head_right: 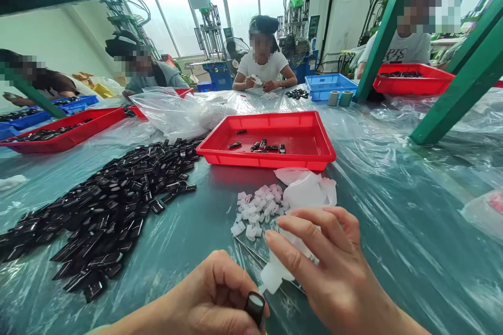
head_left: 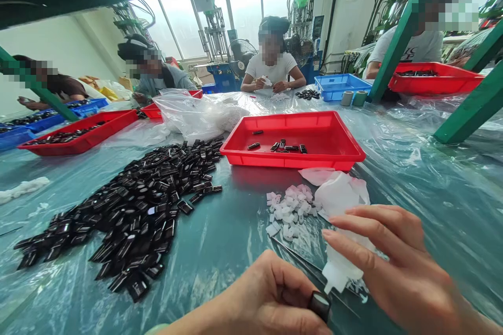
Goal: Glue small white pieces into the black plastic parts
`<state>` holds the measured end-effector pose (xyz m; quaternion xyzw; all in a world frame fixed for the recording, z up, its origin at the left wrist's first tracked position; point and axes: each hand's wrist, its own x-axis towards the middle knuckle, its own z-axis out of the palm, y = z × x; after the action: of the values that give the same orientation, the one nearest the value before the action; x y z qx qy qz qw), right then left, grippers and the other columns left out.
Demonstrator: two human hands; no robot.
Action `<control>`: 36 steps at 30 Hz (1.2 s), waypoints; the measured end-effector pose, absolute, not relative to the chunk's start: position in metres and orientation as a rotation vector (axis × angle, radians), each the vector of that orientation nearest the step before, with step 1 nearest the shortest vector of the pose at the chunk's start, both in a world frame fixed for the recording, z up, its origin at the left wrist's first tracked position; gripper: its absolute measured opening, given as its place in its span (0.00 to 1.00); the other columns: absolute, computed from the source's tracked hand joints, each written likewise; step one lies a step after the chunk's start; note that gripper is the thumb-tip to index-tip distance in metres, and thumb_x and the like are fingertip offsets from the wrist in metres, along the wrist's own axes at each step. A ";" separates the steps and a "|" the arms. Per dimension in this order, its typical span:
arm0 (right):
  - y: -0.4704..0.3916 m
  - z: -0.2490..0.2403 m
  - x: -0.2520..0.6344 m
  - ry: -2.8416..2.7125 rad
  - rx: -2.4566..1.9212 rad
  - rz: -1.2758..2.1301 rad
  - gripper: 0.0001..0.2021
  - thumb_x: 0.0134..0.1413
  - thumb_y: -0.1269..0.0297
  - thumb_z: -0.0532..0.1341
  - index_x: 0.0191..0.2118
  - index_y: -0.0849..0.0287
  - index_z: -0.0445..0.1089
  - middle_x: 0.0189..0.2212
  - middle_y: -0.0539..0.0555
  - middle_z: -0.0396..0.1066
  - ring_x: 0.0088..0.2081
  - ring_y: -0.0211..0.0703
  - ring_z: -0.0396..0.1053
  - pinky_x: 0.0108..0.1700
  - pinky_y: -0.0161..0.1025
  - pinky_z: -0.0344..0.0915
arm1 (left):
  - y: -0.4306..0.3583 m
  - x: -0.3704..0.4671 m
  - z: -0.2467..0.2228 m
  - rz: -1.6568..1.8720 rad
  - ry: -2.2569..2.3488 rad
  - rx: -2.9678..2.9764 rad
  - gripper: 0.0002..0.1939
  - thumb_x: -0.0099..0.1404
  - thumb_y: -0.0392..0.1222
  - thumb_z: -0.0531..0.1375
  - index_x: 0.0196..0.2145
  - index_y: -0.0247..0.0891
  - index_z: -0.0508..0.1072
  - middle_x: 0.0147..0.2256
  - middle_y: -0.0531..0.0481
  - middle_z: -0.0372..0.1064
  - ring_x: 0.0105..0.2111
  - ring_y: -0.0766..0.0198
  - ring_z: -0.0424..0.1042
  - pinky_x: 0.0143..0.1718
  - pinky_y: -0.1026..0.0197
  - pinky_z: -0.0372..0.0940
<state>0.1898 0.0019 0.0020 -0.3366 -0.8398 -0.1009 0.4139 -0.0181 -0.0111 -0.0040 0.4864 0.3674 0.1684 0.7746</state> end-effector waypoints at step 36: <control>0.038 -0.014 0.221 -1.696 -1.360 0.282 0.17 0.47 0.59 0.60 0.46 0.51 0.68 0.44 0.53 0.70 0.44 0.53 0.67 0.38 0.44 0.66 | -0.013 -0.016 -0.004 0.465 0.810 0.962 0.10 0.48 0.38 0.67 0.27 0.28 0.76 0.20 0.51 0.65 0.20 0.72 0.65 0.23 0.71 0.61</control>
<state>0.2206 0.0379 -0.0135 -0.5517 -0.6882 0.1145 0.4571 -0.0160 -0.0132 -0.0040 0.4458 0.3752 0.2155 0.7836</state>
